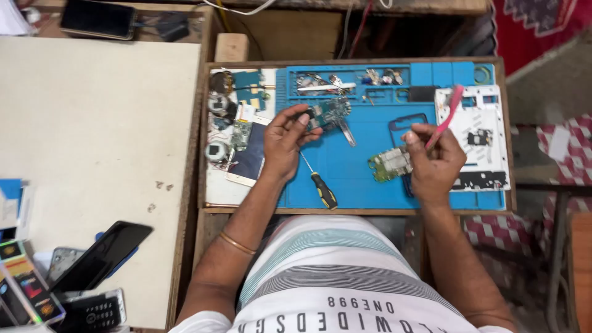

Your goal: The person works at a repair bench on a disassembled smartphone motherboard, holding the board with one hand while using a pink brush to sweep its surface and using a screwdriver to pry and work on components. They reposition the board and phone frame on the blue mat as they work.

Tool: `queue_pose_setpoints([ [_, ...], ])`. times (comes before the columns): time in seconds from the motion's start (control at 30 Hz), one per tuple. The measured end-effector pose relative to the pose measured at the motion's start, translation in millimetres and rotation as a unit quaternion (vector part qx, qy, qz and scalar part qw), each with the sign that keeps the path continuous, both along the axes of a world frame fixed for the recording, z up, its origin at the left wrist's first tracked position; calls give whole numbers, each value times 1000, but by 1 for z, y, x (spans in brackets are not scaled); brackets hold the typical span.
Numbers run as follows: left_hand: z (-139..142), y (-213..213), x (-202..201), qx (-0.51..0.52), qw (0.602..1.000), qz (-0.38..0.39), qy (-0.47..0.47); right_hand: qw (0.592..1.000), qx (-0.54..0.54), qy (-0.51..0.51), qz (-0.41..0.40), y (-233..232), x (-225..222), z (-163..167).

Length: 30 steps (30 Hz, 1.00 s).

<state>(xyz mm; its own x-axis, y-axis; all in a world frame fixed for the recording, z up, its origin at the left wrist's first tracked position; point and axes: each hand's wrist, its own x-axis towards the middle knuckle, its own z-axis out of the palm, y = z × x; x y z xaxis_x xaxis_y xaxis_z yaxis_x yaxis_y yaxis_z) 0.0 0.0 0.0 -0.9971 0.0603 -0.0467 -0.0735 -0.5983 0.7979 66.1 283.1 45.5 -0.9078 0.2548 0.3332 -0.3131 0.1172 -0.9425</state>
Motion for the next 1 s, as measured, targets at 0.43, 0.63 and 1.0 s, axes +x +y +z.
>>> queue_pose_setpoints([
  [0.43, 21, 0, 3, -24, 1000, 11, 15, 871, 460, -101, 137, -6, 28, 55],
  [0.63, 19, 4, 2, -42, 999, 16, 13, 794, 507, -224, 249, 21, 1, 70],
  [1.0, 28, 5, 3, -31, 999, -3, 22, 798, 519, -246, 181, 45, -19, 53],
])
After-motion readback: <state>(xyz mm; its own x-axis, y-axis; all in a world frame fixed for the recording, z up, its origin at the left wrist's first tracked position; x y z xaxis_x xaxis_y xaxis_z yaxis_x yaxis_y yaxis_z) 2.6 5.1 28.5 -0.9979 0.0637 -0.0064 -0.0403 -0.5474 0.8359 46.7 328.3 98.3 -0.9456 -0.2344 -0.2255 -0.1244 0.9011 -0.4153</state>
